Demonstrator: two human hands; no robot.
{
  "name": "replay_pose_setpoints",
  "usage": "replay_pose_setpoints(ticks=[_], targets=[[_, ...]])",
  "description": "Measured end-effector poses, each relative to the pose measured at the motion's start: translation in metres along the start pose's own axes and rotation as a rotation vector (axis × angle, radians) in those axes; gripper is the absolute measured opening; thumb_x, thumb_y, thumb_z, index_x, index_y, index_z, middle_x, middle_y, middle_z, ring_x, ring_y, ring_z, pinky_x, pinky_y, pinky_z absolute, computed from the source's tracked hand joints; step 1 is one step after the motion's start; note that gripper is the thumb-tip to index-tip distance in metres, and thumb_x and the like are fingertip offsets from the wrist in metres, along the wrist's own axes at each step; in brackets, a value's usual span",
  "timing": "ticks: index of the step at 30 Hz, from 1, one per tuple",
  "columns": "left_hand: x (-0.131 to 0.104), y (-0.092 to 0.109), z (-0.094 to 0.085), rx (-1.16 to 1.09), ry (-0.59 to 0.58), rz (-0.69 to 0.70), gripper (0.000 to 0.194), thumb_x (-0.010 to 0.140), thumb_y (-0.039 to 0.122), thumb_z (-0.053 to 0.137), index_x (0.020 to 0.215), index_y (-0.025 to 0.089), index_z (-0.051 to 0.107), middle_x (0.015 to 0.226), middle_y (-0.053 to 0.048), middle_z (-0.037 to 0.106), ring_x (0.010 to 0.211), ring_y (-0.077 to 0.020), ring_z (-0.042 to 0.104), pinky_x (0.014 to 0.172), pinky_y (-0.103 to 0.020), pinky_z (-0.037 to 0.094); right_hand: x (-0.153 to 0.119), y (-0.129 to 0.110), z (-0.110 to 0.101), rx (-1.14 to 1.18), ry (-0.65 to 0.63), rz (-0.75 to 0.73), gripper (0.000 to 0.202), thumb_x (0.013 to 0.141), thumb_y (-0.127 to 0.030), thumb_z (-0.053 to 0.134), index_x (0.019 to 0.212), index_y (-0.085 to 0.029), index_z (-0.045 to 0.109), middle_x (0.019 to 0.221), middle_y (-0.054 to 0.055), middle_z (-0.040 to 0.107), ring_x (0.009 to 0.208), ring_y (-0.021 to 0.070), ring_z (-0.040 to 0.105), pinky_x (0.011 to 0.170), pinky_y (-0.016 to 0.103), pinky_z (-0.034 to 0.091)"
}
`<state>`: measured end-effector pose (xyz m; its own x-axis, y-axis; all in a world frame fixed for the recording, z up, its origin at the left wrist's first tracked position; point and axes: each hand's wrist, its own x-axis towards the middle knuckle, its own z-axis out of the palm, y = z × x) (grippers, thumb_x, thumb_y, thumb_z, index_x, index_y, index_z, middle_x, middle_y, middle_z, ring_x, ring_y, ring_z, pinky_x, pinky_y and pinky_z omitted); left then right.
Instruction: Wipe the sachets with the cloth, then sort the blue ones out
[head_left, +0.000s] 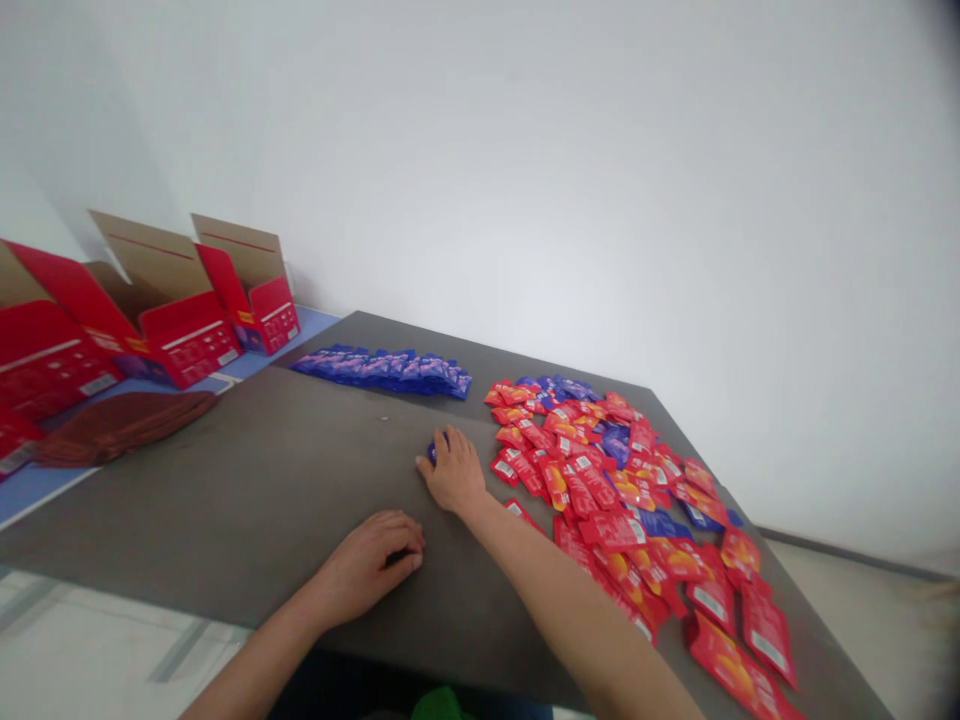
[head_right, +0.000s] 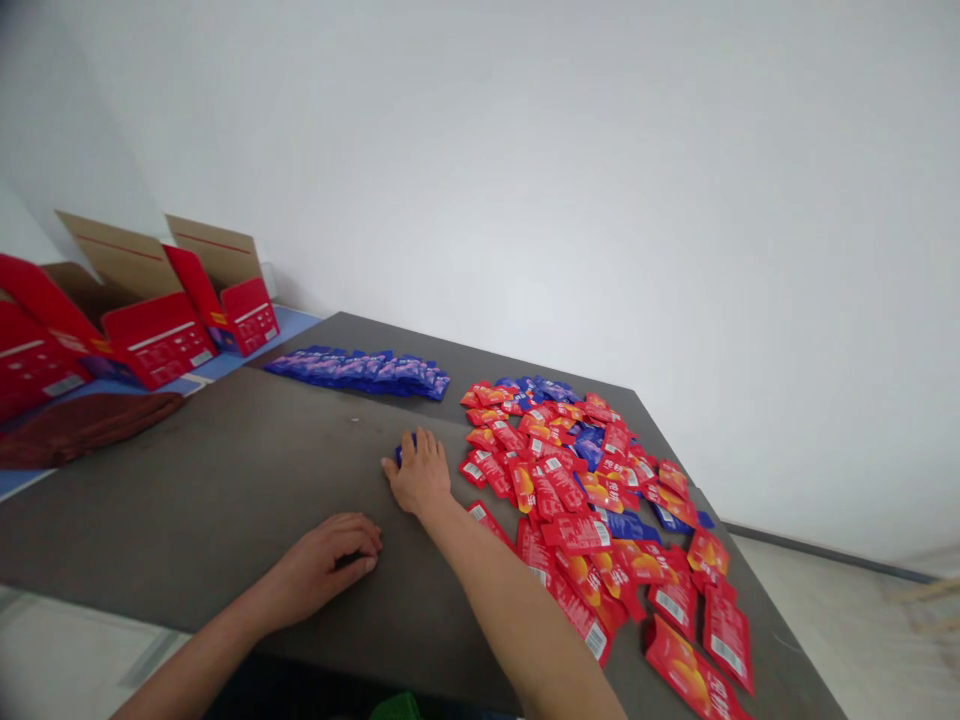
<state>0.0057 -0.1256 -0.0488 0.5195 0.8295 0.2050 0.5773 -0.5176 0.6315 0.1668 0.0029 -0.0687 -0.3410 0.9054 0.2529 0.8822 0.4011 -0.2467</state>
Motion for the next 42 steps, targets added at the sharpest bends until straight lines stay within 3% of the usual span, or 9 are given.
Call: replay_pose_setpoints(ticks=[7,13,16,20,23,26,32,37,42], targets=[[-0.003,0.002,0.000,-0.080,0.016,0.009,0.007,0.089,0.016,0.065,0.087,0.022,0.066,0.101,-0.002,0.070,0.103,-0.0198,0.062,0.099,-0.036,0.045,-0.005,0.013,-0.038,-0.061,-0.186,0.309,0.065,0.077,-0.063,0.075,0.116,-0.013,0.064,0.119,0.020,0.066,0.114,0.0353,0.061,0.090,0.042,0.046],[-0.004,0.003,0.000,-0.133,0.020,0.020,0.013,0.085,0.010,0.067,0.087,0.023,0.066,0.100,0.000,0.069,0.104,-0.0185,0.061,0.099,-0.034,0.043,0.000,0.005,-0.037,0.130,-0.332,0.217,0.032,0.087,-0.045,0.069,0.105,-0.021,0.062,0.096,0.007,0.072,0.089,0.0231,0.068,0.068,0.028,0.041],[-0.004,0.005,-0.001,-0.148,0.001,0.010,0.016,0.081,0.008,0.068,0.086,0.023,0.067,0.100,0.000,0.070,0.105,-0.0185,0.061,0.102,-0.035,0.043,0.047,-0.007,-0.038,0.189,-0.222,0.204,0.027,0.096,-0.046,0.056,0.097,-0.021,0.066,0.092,0.006,0.073,0.086,0.0204,0.068,0.067,0.026,0.041],[-0.003,0.003,0.002,-0.136,-0.005,-0.004,0.019,0.077,0.007,0.070,0.085,0.024,0.067,0.101,0.000,0.071,0.106,-0.0187,0.063,0.110,-0.037,0.040,0.146,-0.018,-0.045,0.152,-0.102,0.236,0.041,0.104,-0.041,0.039,0.100,-0.018,0.073,0.101,0.010,0.075,0.091,0.0205,0.069,0.074,0.026,0.047],[-0.003,-0.009,0.011,-0.096,-0.021,0.048,0.019,0.075,0.011,0.075,0.085,0.025,0.066,0.099,0.000,0.072,0.104,-0.0199,0.066,0.112,-0.040,0.040,0.209,-0.023,-0.042,0.108,-0.097,0.249,0.041,0.101,-0.040,0.042,0.108,-0.016,0.075,0.107,0.013,0.075,0.094,0.0226,0.070,0.076,0.027,0.050],[-0.003,-0.025,0.023,-0.042,-0.056,0.142,0.017,0.078,0.020,0.078,0.089,0.026,0.067,0.102,-0.001,0.074,0.104,-0.0212,0.067,0.111,-0.042,0.042,0.241,-0.028,-0.031,0.053,-0.116,0.270,0.035,0.097,-0.036,0.050,0.109,-0.014,0.075,0.103,0.016,0.076,0.093,0.0252,0.073,0.075,0.028,0.053],[-0.002,-0.040,0.034,0.016,-0.039,0.221,0.006,0.095,0.025,0.064,0.090,0.028,0.066,0.103,0.002,0.075,0.103,-0.0167,0.068,0.113,-0.038,0.041,0.237,-0.035,-0.011,-0.071,-0.056,0.261,0.033,0.097,-0.024,0.050,0.117,-0.006,0.068,0.109,0.026,0.072,0.103,0.0327,0.071,0.084,0.040,0.054],[-0.002,-0.037,0.028,0.001,-0.057,0.215,0.006,0.088,0.028,0.072,0.091,0.027,0.067,0.105,0.000,0.074,0.105,-0.0196,0.068,0.113,-0.040,0.042,0.219,-0.042,-0.015,-0.125,-0.042,0.057,0.038,0.101,-0.041,0.050,0.126,-0.015,0.062,0.124,0.018,0.067,0.113,0.0283,0.066,0.095,0.039,0.050],[-0.001,-0.024,0.019,-0.032,-0.028,0.140,0.013,0.080,0.017,0.072,0.089,0.025,0.066,0.101,-0.002,0.073,0.102,-0.0203,0.067,0.109,-0.041,0.043,0.206,-0.039,-0.027,-0.146,-0.117,-0.104,0.040,0.086,-0.049,0.074,0.115,-0.021,0.070,0.125,0.011,0.068,0.116,0.0264,0.064,0.095,0.033,0.048]])
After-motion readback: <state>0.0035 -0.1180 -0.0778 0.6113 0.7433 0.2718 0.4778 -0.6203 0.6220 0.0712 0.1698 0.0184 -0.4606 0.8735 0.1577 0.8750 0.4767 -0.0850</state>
